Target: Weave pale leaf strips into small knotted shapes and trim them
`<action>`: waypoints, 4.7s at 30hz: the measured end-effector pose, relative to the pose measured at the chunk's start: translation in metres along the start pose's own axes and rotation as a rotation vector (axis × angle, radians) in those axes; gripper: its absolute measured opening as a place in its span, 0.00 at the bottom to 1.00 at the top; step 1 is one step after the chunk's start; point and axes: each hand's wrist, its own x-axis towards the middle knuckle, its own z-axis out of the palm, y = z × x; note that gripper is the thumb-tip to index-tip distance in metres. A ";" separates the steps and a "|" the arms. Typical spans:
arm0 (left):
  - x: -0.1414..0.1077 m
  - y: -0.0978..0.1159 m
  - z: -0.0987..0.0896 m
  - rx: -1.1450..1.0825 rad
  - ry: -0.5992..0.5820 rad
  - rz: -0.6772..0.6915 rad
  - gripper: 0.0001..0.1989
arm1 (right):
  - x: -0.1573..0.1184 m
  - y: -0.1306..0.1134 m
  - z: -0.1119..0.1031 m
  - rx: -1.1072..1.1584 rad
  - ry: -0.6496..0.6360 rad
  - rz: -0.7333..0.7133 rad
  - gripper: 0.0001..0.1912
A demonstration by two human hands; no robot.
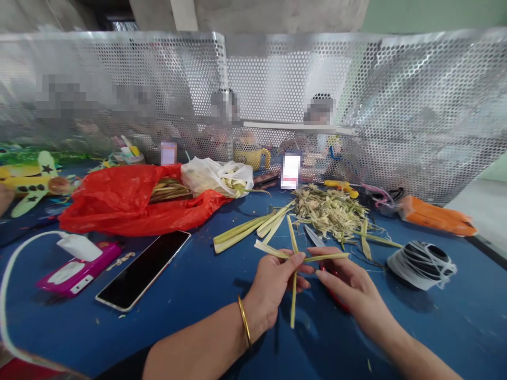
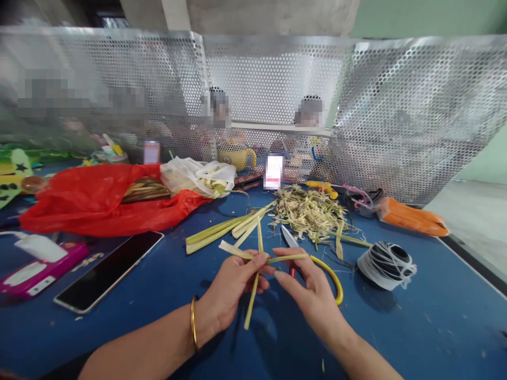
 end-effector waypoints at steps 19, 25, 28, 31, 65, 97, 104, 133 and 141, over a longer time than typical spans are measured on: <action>0.005 0.001 -0.013 -0.255 -0.462 -0.343 0.24 | 0.000 -0.004 -0.010 0.484 0.114 0.271 0.13; -0.004 0.000 -0.004 0.061 -0.378 -0.198 0.16 | 0.002 0.001 -0.009 0.168 0.045 0.135 0.15; -0.003 0.003 -0.003 0.086 -0.181 -0.079 0.16 | 0.004 0.003 -0.007 -0.046 0.077 0.079 0.16; -0.001 0.007 -0.003 0.079 -0.028 0.057 0.15 | 0.002 0.003 -0.002 -0.204 -0.102 0.080 0.18; 0.008 0.009 -0.007 0.055 -0.044 -0.066 0.13 | -0.009 0.005 0.005 -0.392 -0.183 0.016 0.16; -0.002 -0.002 -0.007 0.812 -0.128 0.086 0.20 | -0.014 -0.018 -0.007 -0.493 0.102 -0.116 0.09; 0.001 0.004 -0.003 0.229 -0.175 -0.147 0.11 | -0.021 -0.012 0.002 -0.785 0.154 -0.553 0.07; -0.004 0.003 -0.003 -0.065 -0.235 -0.123 0.13 | -0.020 -0.011 0.015 -0.843 0.053 -0.618 0.07; -0.004 0.007 -0.002 0.060 -0.133 -0.101 0.10 | -0.007 0.007 0.008 -0.264 0.203 -0.013 0.12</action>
